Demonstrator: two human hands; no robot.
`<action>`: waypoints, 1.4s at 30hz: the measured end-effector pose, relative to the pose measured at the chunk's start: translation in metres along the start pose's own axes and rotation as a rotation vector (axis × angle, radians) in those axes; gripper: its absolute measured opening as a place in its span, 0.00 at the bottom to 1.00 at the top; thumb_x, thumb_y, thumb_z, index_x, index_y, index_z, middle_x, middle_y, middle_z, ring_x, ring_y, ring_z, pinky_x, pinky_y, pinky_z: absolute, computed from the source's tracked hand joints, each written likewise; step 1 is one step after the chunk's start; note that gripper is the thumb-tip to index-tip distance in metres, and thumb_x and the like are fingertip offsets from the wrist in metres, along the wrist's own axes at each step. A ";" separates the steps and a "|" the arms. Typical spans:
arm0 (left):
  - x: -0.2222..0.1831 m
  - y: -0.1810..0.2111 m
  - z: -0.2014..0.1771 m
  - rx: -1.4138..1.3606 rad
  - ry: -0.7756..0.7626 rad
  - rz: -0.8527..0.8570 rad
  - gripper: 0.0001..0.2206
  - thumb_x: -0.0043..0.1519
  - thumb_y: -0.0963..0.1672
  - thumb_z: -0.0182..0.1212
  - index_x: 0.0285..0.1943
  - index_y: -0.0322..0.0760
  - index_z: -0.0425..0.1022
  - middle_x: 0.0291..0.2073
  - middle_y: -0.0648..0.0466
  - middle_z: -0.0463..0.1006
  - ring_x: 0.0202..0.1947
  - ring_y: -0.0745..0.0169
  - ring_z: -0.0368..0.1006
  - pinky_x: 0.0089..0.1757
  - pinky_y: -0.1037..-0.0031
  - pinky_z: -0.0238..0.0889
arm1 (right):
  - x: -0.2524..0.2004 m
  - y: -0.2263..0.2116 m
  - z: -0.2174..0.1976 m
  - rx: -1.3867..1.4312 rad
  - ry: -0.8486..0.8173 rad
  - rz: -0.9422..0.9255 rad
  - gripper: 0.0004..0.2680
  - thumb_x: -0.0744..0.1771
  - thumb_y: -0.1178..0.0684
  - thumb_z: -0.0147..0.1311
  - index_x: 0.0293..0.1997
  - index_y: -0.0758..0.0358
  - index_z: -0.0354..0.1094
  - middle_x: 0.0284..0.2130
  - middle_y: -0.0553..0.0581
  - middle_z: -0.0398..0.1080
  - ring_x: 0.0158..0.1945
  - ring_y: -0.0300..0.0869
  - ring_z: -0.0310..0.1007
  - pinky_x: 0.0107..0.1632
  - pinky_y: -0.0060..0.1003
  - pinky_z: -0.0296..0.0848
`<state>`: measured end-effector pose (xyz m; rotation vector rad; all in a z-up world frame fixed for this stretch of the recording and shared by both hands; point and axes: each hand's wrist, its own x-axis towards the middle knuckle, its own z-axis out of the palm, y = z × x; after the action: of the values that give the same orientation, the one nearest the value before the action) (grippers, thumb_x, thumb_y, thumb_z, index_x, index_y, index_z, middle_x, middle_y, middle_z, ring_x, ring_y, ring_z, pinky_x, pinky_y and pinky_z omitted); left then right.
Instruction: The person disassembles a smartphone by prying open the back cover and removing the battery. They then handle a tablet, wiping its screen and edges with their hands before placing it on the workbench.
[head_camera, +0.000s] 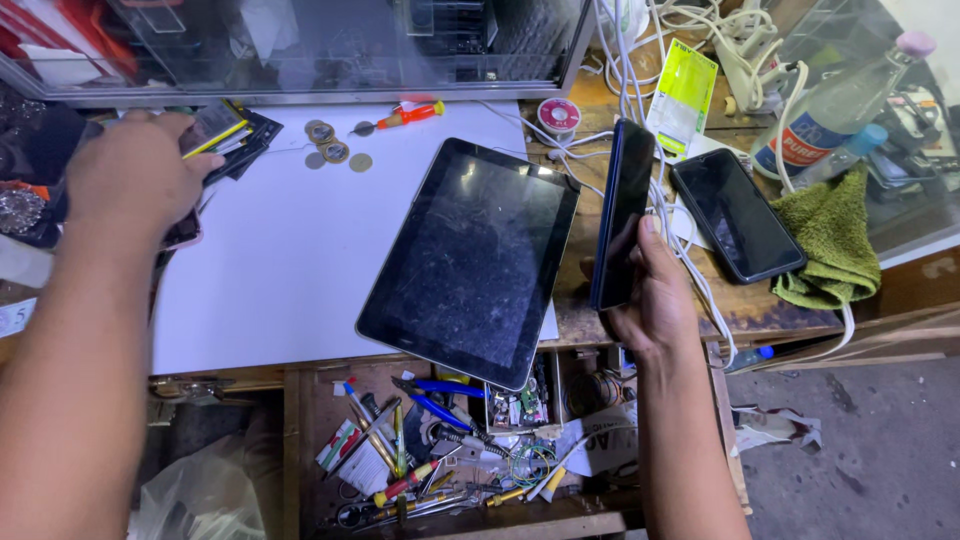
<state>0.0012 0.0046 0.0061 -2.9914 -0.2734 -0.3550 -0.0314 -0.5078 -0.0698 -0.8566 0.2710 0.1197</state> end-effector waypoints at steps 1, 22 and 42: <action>0.001 -0.003 -0.004 -0.009 0.004 0.030 0.24 0.62 0.53 0.68 0.65 0.44 0.78 0.54 0.40 0.77 0.53 0.38 0.74 0.47 0.51 0.67 | -0.001 0.000 0.000 0.009 -0.010 0.008 0.09 0.71 0.42 0.51 0.41 0.53 0.71 0.31 0.48 0.73 0.35 0.40 0.75 0.48 0.48 0.77; 0.029 0.128 -0.010 -0.386 -0.041 0.299 0.19 0.61 0.48 0.67 0.60 0.39 0.78 0.55 0.45 0.77 0.53 0.37 0.72 0.51 0.52 0.64 | 0.004 0.003 -0.003 -0.056 0.110 -0.003 0.09 0.71 0.40 0.52 0.42 0.52 0.71 0.30 0.45 0.72 0.31 0.37 0.73 0.41 0.43 0.78; 0.018 0.189 -0.024 -0.536 -0.125 0.473 0.37 0.54 0.58 0.67 0.64 0.27 0.69 0.50 0.39 0.73 0.51 0.38 0.71 0.48 0.52 0.65 | 0.001 -0.001 -0.002 0.418 -0.352 0.067 0.06 0.72 0.51 0.49 0.38 0.56 0.63 0.20 0.46 0.60 0.20 0.36 0.60 0.60 0.50 0.64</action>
<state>0.0490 -0.1803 0.0157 -3.4491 0.6102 -0.2116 -0.0306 -0.5102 -0.0709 -0.4007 -0.0099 0.2628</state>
